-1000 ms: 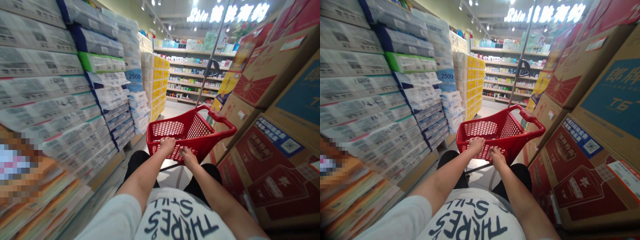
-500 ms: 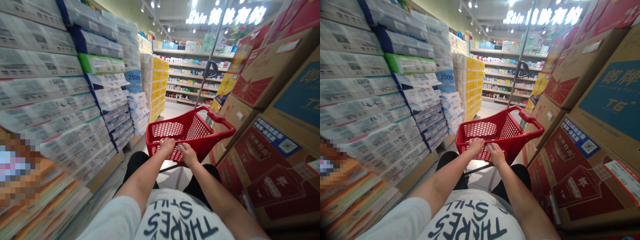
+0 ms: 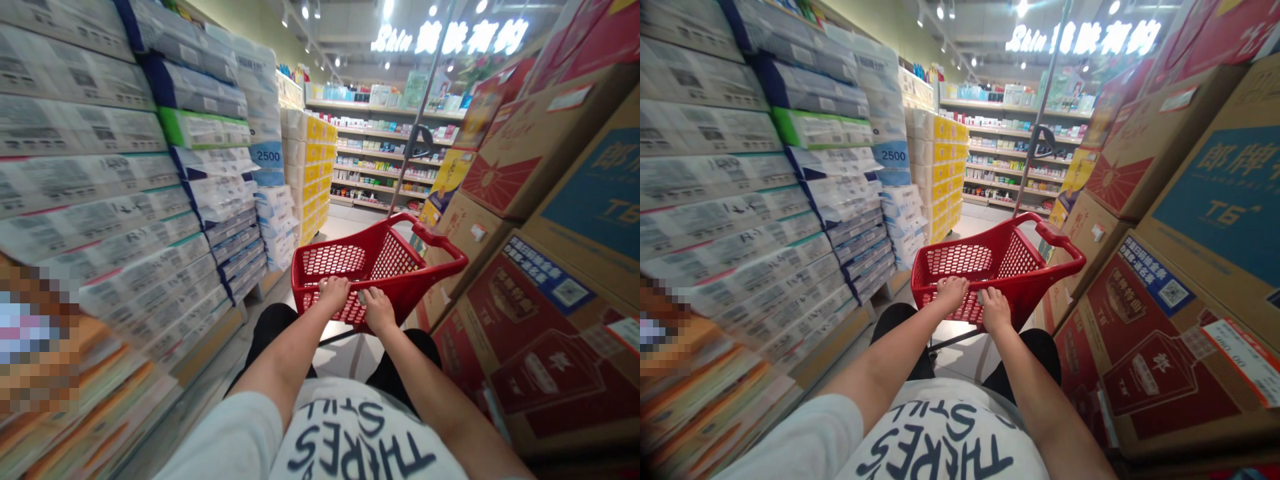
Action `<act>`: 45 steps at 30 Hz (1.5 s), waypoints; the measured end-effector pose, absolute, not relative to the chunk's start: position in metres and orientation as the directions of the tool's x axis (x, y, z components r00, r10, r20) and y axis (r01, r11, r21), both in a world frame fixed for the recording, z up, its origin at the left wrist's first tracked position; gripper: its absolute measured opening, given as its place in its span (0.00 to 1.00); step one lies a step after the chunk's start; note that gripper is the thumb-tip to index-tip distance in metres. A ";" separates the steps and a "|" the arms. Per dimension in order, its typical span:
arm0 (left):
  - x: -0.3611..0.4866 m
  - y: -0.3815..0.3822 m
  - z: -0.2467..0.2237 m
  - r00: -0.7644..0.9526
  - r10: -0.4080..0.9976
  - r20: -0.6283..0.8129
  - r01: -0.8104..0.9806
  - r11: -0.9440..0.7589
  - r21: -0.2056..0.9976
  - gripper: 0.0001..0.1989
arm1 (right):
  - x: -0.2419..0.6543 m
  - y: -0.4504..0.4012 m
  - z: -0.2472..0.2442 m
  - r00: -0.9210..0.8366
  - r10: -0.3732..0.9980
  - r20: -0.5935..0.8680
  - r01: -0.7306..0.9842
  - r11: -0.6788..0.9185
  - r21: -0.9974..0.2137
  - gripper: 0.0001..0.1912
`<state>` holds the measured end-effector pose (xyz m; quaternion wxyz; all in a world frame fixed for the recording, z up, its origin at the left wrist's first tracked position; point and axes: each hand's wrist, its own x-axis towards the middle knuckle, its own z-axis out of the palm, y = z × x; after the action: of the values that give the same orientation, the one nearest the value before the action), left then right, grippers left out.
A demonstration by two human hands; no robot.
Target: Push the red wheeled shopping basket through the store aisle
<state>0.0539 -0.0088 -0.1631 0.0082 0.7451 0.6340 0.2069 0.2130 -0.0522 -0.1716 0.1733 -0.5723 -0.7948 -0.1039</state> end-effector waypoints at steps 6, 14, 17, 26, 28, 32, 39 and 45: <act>0.055 -0.009 -0.162 0.096 0.952 0.291 0.939 -0.184 0.291 0.17 | 0.200 -0.050 -0.155 -0.242 0.910 0.337 0.966 0.260 -0.007 0.12; 0.053 -0.010 -0.160 0.112 0.950 0.291 0.938 -0.197 0.285 0.17 | 0.221 -0.051 -0.165 -0.269 0.888 0.373 0.959 0.284 0.014 0.15; 0.053 -0.011 -0.159 0.122 0.952 0.280 0.941 -0.201 0.273 0.16 | 0.224 -0.053 -0.163 -0.244 0.900 0.361 0.965 0.261 0.001 0.16; 0.052 -0.010 -0.159 0.111 0.953 0.283 0.946 -0.189 0.264 0.16 | 0.235 -0.045 -0.167 -0.107 0.940 0.324 0.951 0.193 -0.244 0.21; 0.052 -0.010 -0.159 0.108 0.957 0.269 0.943 -0.185 0.278 0.16 | 0.245 -0.043 -0.176 -0.060 0.934 0.352 0.938 0.173 -0.299 0.22; 0.052 -0.008 -0.160 0.105 0.963 0.250 0.940 -0.178 0.292 0.16 | 0.256 -0.040 -0.187 0.052 0.937 0.346 0.898 0.108 -0.427 0.20; 0.053 -0.009 -0.157 0.078 0.959 0.273 0.943 -0.160 0.291 0.18 | 0.258 -0.038 -0.181 0.074 0.950 0.305 0.890 0.075 -0.450 0.23; 0.053 -0.010 -0.154 0.081 0.960 0.267 0.951 -0.155 0.269 0.17 | 0.237 -0.041 -0.165 -0.166 0.909 0.382 0.859 0.323 -0.396 0.20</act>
<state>0.0533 -0.0101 -0.1545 0.0126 0.7351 0.6498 0.1929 0.2368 -0.0412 -0.1654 0.2841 -0.5801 -0.7621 0.0437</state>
